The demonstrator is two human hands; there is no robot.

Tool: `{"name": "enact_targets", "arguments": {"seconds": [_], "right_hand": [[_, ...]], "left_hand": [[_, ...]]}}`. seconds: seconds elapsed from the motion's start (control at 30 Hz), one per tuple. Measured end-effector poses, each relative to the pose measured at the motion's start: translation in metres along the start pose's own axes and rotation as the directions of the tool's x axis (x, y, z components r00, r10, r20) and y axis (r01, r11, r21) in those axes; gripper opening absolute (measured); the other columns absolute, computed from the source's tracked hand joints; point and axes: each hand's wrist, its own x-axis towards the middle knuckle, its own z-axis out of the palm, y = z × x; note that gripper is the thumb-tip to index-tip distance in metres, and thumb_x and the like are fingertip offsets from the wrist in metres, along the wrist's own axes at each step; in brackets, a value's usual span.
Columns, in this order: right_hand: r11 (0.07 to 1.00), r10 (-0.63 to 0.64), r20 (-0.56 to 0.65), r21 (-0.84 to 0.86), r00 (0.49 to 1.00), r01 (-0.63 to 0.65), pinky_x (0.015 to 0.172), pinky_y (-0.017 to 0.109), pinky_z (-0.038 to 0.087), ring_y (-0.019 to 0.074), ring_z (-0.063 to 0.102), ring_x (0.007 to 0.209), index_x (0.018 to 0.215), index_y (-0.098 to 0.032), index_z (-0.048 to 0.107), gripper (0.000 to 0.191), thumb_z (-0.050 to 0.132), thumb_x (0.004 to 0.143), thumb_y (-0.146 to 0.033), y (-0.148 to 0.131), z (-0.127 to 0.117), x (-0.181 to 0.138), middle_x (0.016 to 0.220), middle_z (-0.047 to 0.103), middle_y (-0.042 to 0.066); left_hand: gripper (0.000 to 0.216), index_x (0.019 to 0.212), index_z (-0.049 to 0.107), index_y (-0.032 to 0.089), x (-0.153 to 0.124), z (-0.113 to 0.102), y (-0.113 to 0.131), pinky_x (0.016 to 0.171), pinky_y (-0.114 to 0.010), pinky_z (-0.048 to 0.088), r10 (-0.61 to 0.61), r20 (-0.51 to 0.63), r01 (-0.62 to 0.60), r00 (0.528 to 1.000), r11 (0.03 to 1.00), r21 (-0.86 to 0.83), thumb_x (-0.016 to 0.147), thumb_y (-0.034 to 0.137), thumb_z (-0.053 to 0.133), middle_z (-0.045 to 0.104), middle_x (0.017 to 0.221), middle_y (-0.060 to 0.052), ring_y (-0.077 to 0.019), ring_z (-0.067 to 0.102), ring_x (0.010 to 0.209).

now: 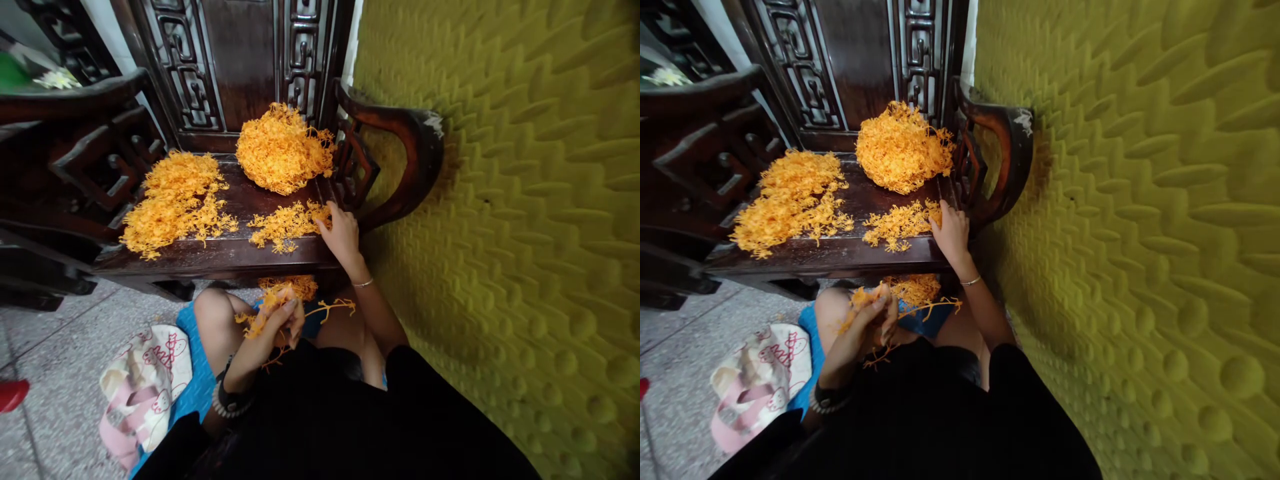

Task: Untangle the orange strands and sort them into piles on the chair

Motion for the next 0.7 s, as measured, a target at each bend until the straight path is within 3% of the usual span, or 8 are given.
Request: {"name": "enact_targets", "arguments": {"seconds": [0.07, 0.2, 0.27, 0.33, 0.4, 0.47, 0.57, 0.7], "right_hand": [[0.999, -0.029, -0.029, 0.038, 0.999, 0.03, 0.09, 0.046, 0.041, 0.0333, 0.056, 0.104, 0.13, -0.01, 0.054, 0.047, 0.055, 0.089, -0.033, 0.001, 0.0, -0.001, 0.113, 0.067, 0.02], [0.944, -0.144, 0.009, 0.302, 0.99, 0.135, 0.099, 0.047, 0.04, 0.0292, 0.058, 0.109, 0.098, -0.014, 0.07, 0.023, 0.058, 0.087, -0.031, 0.001, -0.007, -0.002, 0.112, 0.068, 0.015], [0.829, -0.129, -0.145, 0.527, 0.981, 0.187, 0.101, 0.043, 0.042, 0.0244, 0.057, 0.112, 0.097, -0.017, 0.068, 0.022, 0.054, 0.089, -0.031, -0.007, -0.019, -0.01, 0.115, 0.066, 0.013], [0.662, -0.04, -0.276, 0.713, 0.96, 0.232, 0.102, 0.04, 0.042, 0.021, 0.057, 0.114, 0.103, -0.02, 0.064, 0.024, 0.05, 0.092, -0.034, -0.021, -0.035, -0.026, 0.116, 0.063, 0.01], [0.427, -0.131, -0.115, 0.89, 0.985, 0.161, 0.096, 0.038, 0.047, 0.0182, 0.062, 0.101, 0.104, -0.021, 0.063, 0.027, 0.047, 0.094, -0.041, -0.037, -0.052, -0.048, 0.105, 0.065, 0.007], [0.228, -0.398, 0.14, 0.972, 0.907, -0.05, 0.088, 0.035, 0.051, 0.0171, 0.063, 0.092, 0.108, -0.02, 0.06, 0.037, 0.05, 0.09, -0.05, -0.053, -0.062, -0.072, 0.098, 0.064, 0.007], [0.193, -0.536, 0.353, 0.936, 0.767, -0.296, 0.064, 0.025, 0.048, 0.0111, 0.054, 0.067, 0.104, -0.017, 0.058, 0.048, 0.045, 0.089, -0.061, -0.066, -0.065, -0.1, 0.082, 0.059, 0.002], [0.268, -0.483, 0.458, 0.889, 0.747, -0.372, 0.047, 0.022, 0.029, 0.0068, 0.033, 0.05, 0.073, -0.015, 0.056, 0.045, 0.044, 0.092, -0.054, -0.063, -0.061, -0.109, 0.058, 0.041, -0.005]], "left_hand": [[0.039, 0.065, 0.048, 0.018, 0.001, -0.002, 0.002, 0.051, -0.024, 0.034, 0.009, 0.006, -0.01, 1.0, 0.998, 0.064, 0.096, 0.041, 0.042, 0.046, 0.056, 0.002, -0.0089, 0.044, 0.049], [0.04, 0.067, 0.049, 0.019, 0.005, -0.007, 0.001, 0.065, -0.028, 0.043, 0.151, -0.115, -0.116, 0.982, 0.957, 0.267, 0.097, 0.042, 0.036, 0.053, 0.064, -0.001, -0.0138, 0.052, 0.063], [0.038, 0.074, 0.051, 0.02, 0.008, -0.01, -0.001, 0.081, -0.033, 0.045, 0.34, -0.172, -0.226, 0.924, 0.853, 0.471, 0.098, 0.042, 0.033, 0.06, 0.078, -0.005, -0.0178, 0.058, 0.081], [0.033, 0.087, 0.056, 0.02, 0.011, -0.011, -0.002, 0.099, -0.04, 0.039, 0.55, -0.153, -0.292, 0.821, 0.635, 0.715, 0.098, 0.041, 0.033, 0.063, 0.103, -0.008, -0.022, 0.055, 0.108], [0.034, 0.109, 0.056, 0.021, 0.015, -0.011, -0.002, 0.111, -0.047, 0.027, 0.671, -0.06, -0.295, 0.739, 0.403, 0.866, 0.098, 0.042, 0.032, 0.054, 0.13, -0.01, -0.0245, 0.04, 0.132], [0.046, 0.135, 0.044, 0.021, 0.019, -0.01, -0.002, 0.116, -0.049, 0.02, 0.7, 0.029, -0.315, 0.714, 0.284, 0.905, 0.098, 0.045, 0.029, 0.039, 0.148, -0.011, -0.0254, 0.024, 0.143], [0.056, 0.149, 0.026, 0.021, 0.021, -0.009, 0.002, 0.118, -0.049, 0.017, 0.645, 0.049, -0.355, 0.762, 0.354, 0.865, 0.098, 0.046, 0.028, 0.026, 0.157, -0.01, -0.0254, 0.016, 0.146], [0.056, 0.145, 0.037, 0.021, 0.009, -0.021, 0.009, 0.114, -0.044, 0.032, 0.382, -0.013, -0.315, 0.924, 0.78, 0.54, 0.094, 0.041, 0.045, 0.043, 0.148, -0.011, -0.0268, 0.042, 0.135]]}}
